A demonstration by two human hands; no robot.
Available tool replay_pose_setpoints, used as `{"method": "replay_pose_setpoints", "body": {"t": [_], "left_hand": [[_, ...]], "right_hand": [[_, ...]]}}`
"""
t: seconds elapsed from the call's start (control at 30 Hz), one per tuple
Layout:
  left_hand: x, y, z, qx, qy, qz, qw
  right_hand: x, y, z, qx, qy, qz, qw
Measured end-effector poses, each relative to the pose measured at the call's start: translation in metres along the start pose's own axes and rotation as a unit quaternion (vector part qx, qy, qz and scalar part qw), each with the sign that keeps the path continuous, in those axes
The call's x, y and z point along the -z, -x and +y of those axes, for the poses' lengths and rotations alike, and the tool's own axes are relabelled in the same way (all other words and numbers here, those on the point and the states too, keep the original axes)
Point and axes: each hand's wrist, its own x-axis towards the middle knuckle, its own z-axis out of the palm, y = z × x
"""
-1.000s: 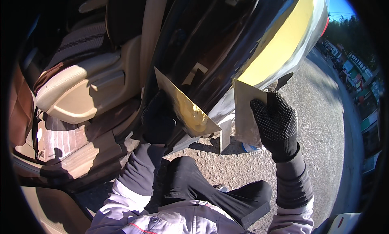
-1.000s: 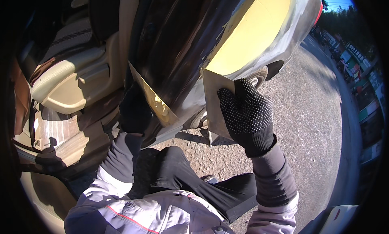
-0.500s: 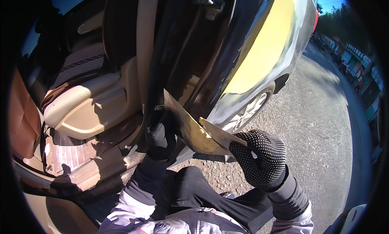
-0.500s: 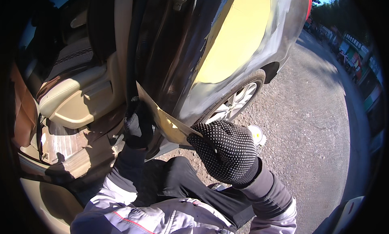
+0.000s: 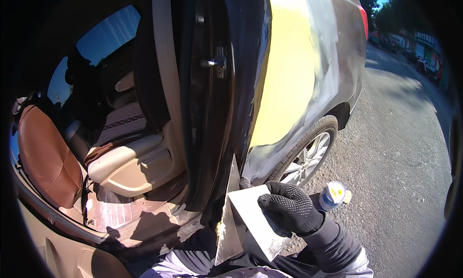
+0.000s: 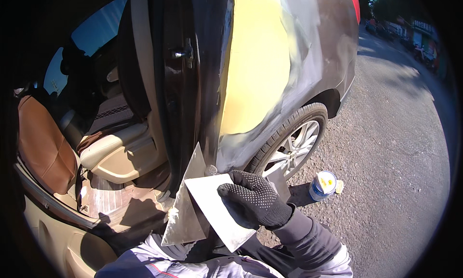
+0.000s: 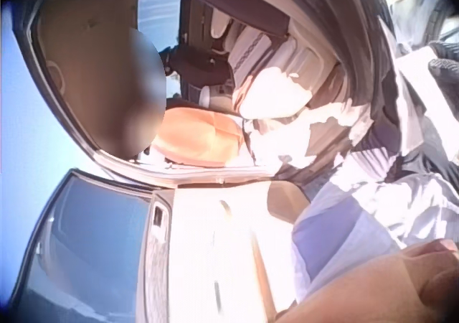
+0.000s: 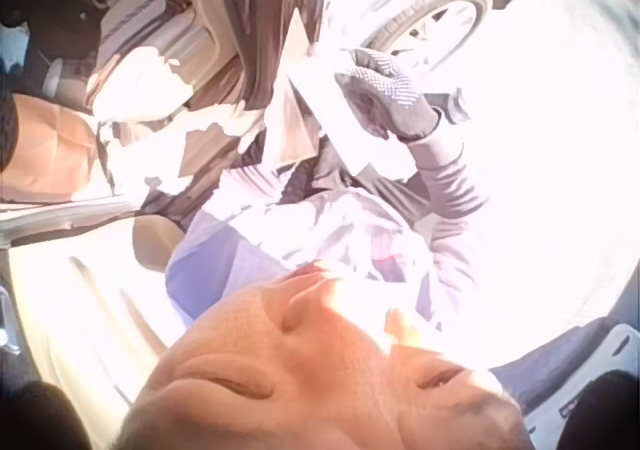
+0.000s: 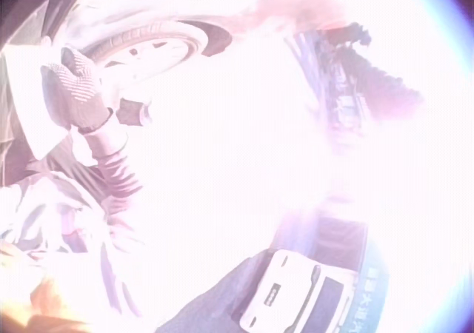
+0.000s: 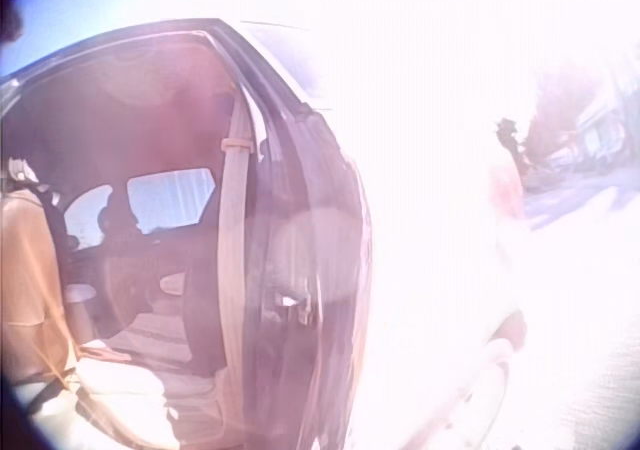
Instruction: The person applies a yellow body filler to a damaged area on the rear quarter panel of a brown car using a metal spreader. They repeatedly scoop filler from a container and smooth it over the surface, working around the wheel arch and door edge.
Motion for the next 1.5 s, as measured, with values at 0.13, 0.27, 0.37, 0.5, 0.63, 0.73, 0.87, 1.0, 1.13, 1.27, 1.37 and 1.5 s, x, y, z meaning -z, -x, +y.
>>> {"method": "replay_pose_setpoints", "body": {"t": [0.13,0.27,0.37,0.5,0.63,0.73,0.87,1.0,1.13,1.27,1.37,1.5], "left_hand": [[-0.008,0.005,-0.001,-0.107,-0.195,0.05,0.974],[-0.023,0.008,0.018,-0.257,-0.467,0.134,0.836],[-0.048,0.012,0.043,-0.355,-0.667,0.192,0.626],[-0.101,0.022,0.082,-0.406,-0.812,0.213,0.362],[-0.171,0.027,0.112,-0.383,-0.877,0.21,0.2],[-0.224,0.019,0.129,-0.385,-0.89,0.19,0.151],[-0.293,0.015,0.15,-0.377,-0.875,0.125,0.275],[-0.352,0.011,0.168,-0.406,-0.858,0.064,0.307],[-0.41,0.019,0.169,-0.298,-0.7,0.174,0.625],[-0.457,0.035,0.181,-0.296,-0.698,0.135,0.638],[-0.474,0.053,0.202,-0.273,-0.761,0.041,0.587],[-0.478,0.066,0.238,-0.193,-0.511,0.199,0.814]], "right_hand": [[0.001,0.002,-0.009,0.051,-0.169,0.048,0.983],[-0.02,-0.004,-0.029,0.083,0.026,0.056,0.995],[-0.011,0.012,-0.044,0.184,0.119,-0.03,0.975],[0.014,0.007,-0.072,0.266,-0.135,0.252,0.921],[0.009,0.002,-0.109,0.258,-0.023,0.342,0.903],[-0.011,0.008,-0.141,0.191,0.026,0.311,0.931],[-0.037,0.006,-0.192,0.127,-0.028,0.349,0.928],[-0.068,0.011,-0.248,0.133,-0.054,0.382,0.913],[-0.097,0.015,-0.298,0.197,-0.017,0.403,0.894],[-0.125,0.024,-0.332,0.3,0.013,0.405,0.864],[-0.126,0.042,-0.348,0.282,-0.038,0.397,0.873],[-0.119,0.076,-0.358,0.365,-0.248,0.274,0.855]]}}
